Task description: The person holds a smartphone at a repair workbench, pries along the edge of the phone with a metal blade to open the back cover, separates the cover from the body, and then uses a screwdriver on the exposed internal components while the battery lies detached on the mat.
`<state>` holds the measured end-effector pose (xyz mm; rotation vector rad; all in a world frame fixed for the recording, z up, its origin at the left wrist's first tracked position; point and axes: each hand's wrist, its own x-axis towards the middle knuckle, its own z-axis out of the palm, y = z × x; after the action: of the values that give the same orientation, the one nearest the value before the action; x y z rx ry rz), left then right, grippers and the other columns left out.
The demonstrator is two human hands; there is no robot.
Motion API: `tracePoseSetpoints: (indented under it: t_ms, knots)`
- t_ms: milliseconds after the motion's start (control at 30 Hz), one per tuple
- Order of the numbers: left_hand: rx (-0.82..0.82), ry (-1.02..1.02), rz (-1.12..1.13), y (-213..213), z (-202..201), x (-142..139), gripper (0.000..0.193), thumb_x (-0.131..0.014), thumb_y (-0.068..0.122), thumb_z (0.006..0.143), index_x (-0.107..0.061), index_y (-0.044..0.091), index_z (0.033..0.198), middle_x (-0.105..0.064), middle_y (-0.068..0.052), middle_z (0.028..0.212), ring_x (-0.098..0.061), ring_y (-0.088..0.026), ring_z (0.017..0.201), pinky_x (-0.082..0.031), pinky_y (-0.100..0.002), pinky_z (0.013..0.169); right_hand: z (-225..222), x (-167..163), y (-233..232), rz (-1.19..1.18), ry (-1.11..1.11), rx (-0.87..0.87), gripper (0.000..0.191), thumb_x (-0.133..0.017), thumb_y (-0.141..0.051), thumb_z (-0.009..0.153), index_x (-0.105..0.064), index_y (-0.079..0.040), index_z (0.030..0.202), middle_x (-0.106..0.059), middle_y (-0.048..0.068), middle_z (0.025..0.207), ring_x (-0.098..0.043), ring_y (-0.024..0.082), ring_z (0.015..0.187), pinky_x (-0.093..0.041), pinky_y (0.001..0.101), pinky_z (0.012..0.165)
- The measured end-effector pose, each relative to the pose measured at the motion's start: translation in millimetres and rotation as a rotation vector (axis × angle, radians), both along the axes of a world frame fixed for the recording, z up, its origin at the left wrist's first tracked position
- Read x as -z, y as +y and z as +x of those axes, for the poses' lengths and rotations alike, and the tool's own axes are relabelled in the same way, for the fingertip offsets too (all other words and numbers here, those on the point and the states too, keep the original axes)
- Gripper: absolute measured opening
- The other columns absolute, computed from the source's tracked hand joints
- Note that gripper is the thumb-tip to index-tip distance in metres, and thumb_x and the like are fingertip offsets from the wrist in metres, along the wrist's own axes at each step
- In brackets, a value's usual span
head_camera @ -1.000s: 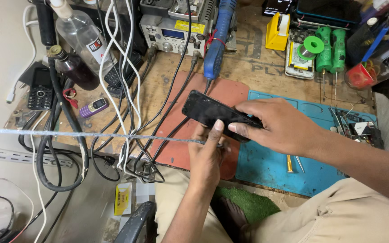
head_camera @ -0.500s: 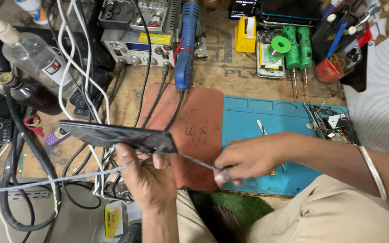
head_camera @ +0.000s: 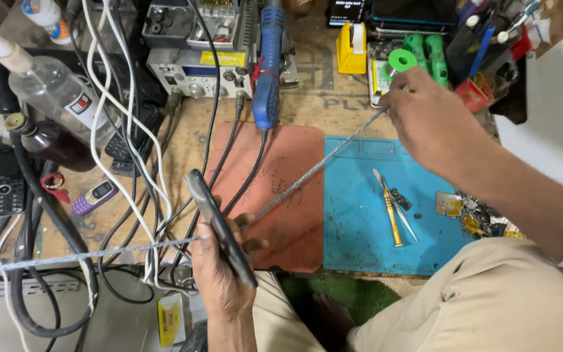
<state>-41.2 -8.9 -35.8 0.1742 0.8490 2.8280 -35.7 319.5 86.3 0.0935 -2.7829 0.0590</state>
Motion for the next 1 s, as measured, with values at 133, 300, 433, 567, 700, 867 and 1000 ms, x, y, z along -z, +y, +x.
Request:
tracePoseSetpoints:
  t_ms: [133, 300, 433, 567, 700, 867, 1000]
  knots:
    - [-0.016, -0.117, -0.091, -5.5, -1.2, 5.7, 0.040, -0.053, 0.021, 0.110, -0.049, -0.005, 0.139, -0.069, -0.012, 0.121, -0.066, -0.028, 0.116, -0.062, -0.044, 0.093, 4.9, -8.5, -9.5, 0.047, 0.167, -0.056, 0.015, -0.066, -0.004, 0.101, -0.072, -0.001, 0.115, -0.067, 0.017, 0.110, -0.067, 0.034, 0.097, -0.056, 0.0450, 0.086]
    - [0.206, -0.137, -0.070, -11.1, 15.0, 20.0, 0.049, -0.064, 0.014, 0.102, -0.047, 0.008, 0.147, -0.069, -0.010, 0.126, -0.068, -0.023, 0.110, -0.059, -0.039, 0.094, 15.0, 2.0, -16.5, 0.091, 0.241, -0.085, 0.007, -0.064, -0.003, 0.107, -0.069, 0.001, 0.110, -0.063, 0.016, 0.091, -0.063, 0.032, 0.082, -0.050, 0.0430, 0.076]
    - [0.441, -0.152, -0.067, -3.6, 37.6, 26.0, 0.063, -0.073, 0.009, 0.094, -0.047, 0.008, 0.152, -0.069, -0.013, 0.129, -0.068, -0.022, 0.109, -0.054, -0.039, 0.095, 12.9, -15.1, -19.1, 0.142, 0.268, -0.001, 0.009, -0.066, -0.005, 0.112, -0.068, 0.002, 0.107, -0.059, 0.015, 0.077, -0.059, 0.031, 0.069, -0.044, 0.0429, 0.069]
    - [0.567, -0.195, -0.192, 20.8, 47.9, 28.4, 0.056, -0.074, 0.007, 0.092, -0.053, -0.005, 0.143, -0.069, -0.013, 0.129, -0.067, -0.019, 0.118, -0.053, -0.037, 0.105, 4.2, -39.4, -27.9, -0.049, 0.275, -0.093, 0.011, -0.076, -0.002, 0.104, -0.071, 0.004, 0.111, -0.066, 0.016, 0.090, -0.065, 0.029, 0.077, -0.051, 0.0403, 0.070]
    - [0.410, -0.250, -0.102, 35.3, 38.6, 26.0, 0.048, -0.073, 0.008, 0.092, -0.055, 0.000, 0.136, -0.070, -0.008, 0.121, -0.066, -0.018, 0.112, -0.052, -0.037, 0.099, 9.9, -54.5, -49.4, -0.119, 0.244, -0.259, 0.018, -0.074, 0.005, 0.095, -0.072, 0.003, 0.113, -0.072, 0.018, 0.110, -0.071, 0.030, 0.097, -0.057, 0.0360, 0.084]
    - [0.364, -0.322, -0.156, 49.5, 12.8, 16.0, 0.036, -0.072, 0.006, 0.092, -0.058, -0.001, 0.124, -0.071, -0.009, 0.110, -0.067, -0.021, 0.106, -0.054, -0.040, 0.098, 45.7, -80.4, -81.7, -0.213, 0.156, -0.184, 0.020, -0.072, 0.003, 0.094, -0.070, 0.000, 0.113, -0.073, 0.016, 0.112, -0.074, 0.028, 0.102, -0.059, 0.0383, 0.087]
    - [0.308, -0.265, -0.152, 68.8, -10.4, 10.6, 0.046, -0.076, 0.014, 0.089, -0.057, 0.007, 0.130, -0.063, -0.001, 0.102, -0.063, -0.016, 0.090, -0.055, -0.034, 0.080, 112.4, -56.9, -87.7, -0.472, 0.025, -0.163, 0.044, -0.069, 0.001, 0.089, -0.059, -0.014, 0.128, -0.076, 0.007, 0.112, -0.074, 0.018, 0.100, -0.061, 0.0331, 0.083]
